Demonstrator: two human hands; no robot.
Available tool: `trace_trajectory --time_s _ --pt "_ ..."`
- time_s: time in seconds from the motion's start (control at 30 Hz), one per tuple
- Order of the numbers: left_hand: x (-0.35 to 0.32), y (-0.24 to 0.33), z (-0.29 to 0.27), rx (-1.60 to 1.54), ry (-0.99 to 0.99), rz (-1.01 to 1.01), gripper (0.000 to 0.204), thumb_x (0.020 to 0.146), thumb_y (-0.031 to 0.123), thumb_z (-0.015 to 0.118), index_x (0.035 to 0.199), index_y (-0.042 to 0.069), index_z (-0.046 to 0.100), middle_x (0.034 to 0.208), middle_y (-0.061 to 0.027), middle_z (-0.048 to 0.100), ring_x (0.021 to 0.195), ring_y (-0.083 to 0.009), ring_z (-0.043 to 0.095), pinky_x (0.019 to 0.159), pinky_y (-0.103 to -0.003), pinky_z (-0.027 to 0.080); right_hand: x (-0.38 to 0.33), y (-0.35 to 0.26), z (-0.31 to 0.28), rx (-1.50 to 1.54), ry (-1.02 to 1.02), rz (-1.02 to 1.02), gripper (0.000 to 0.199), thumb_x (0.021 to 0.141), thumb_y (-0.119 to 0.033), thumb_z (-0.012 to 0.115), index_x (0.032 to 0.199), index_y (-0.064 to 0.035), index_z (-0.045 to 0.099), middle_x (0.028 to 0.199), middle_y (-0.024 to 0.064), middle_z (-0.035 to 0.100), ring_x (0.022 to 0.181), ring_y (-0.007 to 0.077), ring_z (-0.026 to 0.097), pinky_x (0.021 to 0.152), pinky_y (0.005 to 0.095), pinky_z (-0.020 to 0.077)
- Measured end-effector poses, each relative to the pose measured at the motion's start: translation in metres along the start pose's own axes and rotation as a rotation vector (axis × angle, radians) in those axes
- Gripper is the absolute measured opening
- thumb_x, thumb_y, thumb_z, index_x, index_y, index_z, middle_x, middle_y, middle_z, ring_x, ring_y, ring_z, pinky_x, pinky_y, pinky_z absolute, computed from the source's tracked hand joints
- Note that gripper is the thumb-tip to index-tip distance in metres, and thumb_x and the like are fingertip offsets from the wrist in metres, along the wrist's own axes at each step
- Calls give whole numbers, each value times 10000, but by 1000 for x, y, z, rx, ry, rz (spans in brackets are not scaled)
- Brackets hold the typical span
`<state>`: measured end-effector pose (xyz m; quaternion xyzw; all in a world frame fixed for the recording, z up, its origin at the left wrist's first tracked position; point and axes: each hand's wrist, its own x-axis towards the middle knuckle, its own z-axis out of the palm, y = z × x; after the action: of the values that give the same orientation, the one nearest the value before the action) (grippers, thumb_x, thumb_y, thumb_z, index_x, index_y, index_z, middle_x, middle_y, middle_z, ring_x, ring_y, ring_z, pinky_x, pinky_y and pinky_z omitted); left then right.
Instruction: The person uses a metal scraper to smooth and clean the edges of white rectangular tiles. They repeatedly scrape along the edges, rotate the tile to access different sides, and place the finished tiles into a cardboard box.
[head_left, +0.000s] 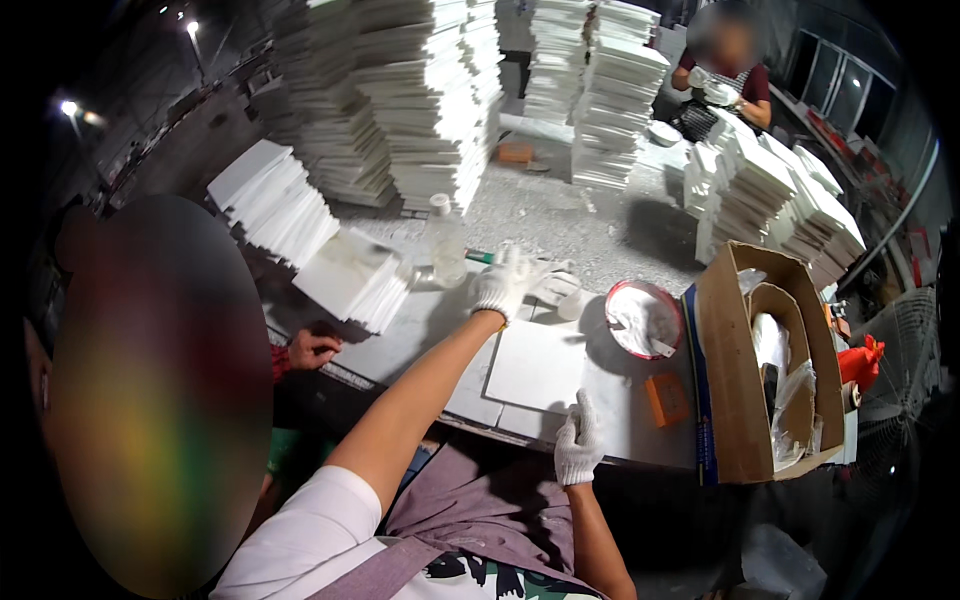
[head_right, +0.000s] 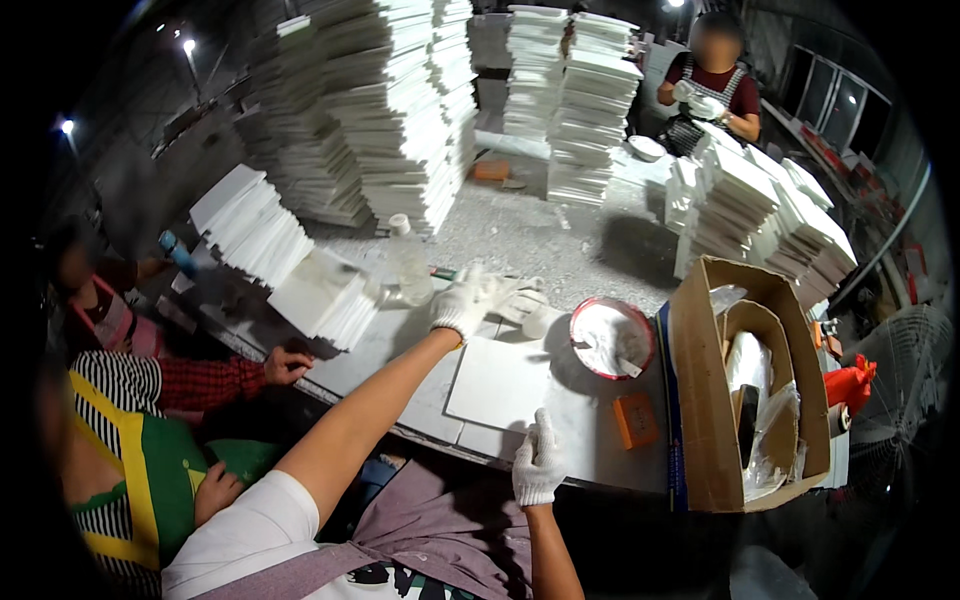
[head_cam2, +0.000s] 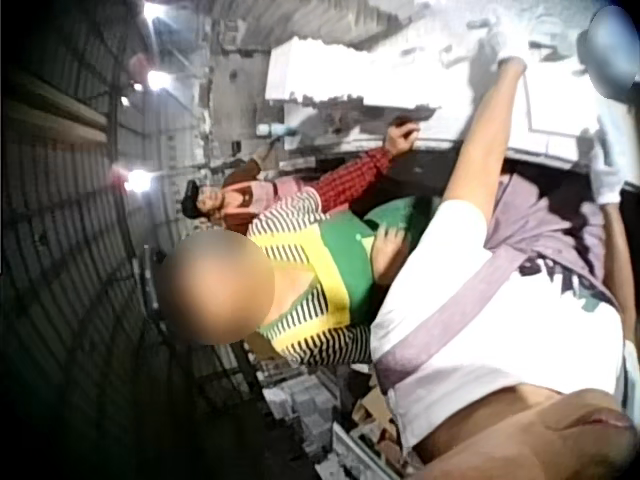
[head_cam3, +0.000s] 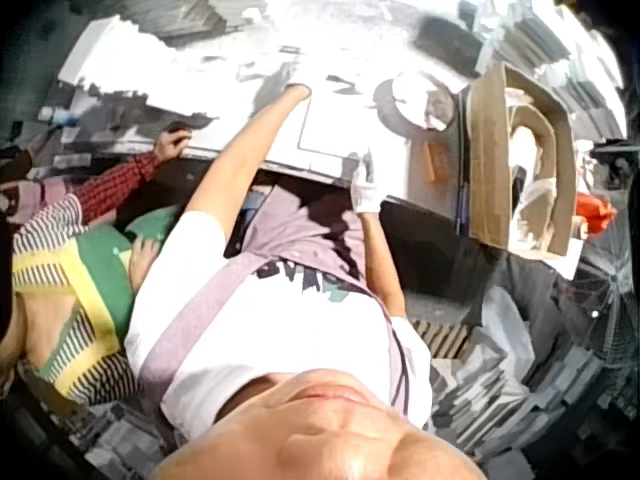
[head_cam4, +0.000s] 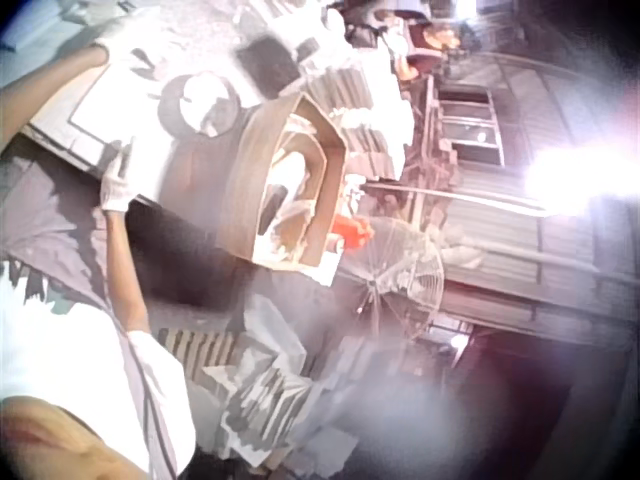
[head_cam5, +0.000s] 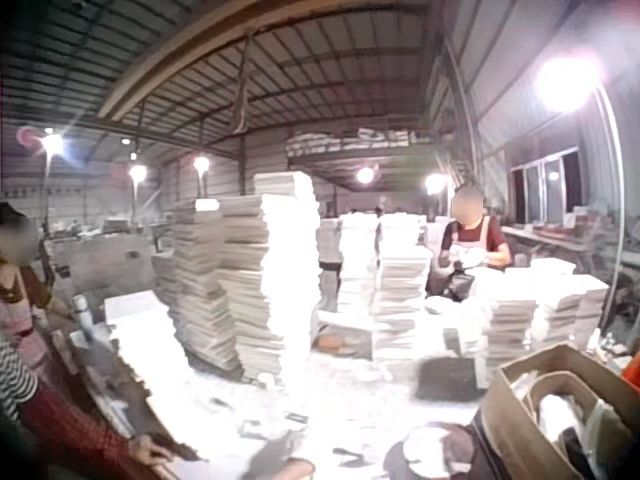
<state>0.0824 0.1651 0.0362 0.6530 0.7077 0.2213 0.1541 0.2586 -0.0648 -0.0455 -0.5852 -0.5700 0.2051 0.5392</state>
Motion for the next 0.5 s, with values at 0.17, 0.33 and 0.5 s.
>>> trace_trajectory --time_s 0.17,0.33,0.5 --pt "-15 5 -2 164 -182 298 634 767 306 683 1328 124 450 1360 -109 473 1197 -309 486 953 -390 437 -3 5 -5 -26 -44 92 572 776 74 526 1319 -103 536 839 69 591 648 154 578 604 277 496" --pt "1 -19 17 -45 210 190 488 883 563 436 900 173 727 921 -135 689 911 -295 655 773 -401 495 -8 14 0 -121 -40 28 596 751 61 465 1321 -98 536 854 65 596 635 139 542 596 265 469" --pt "-11 -7 -18 -111 306 -5 230 871 307 494 951 137 627 856 -146 660 817 -359 631 730 -487 484 -10 15 4 26 -7 -3 624 750 97 371 1336 -57 518 895 23 564 618 69 457 551 214 410"
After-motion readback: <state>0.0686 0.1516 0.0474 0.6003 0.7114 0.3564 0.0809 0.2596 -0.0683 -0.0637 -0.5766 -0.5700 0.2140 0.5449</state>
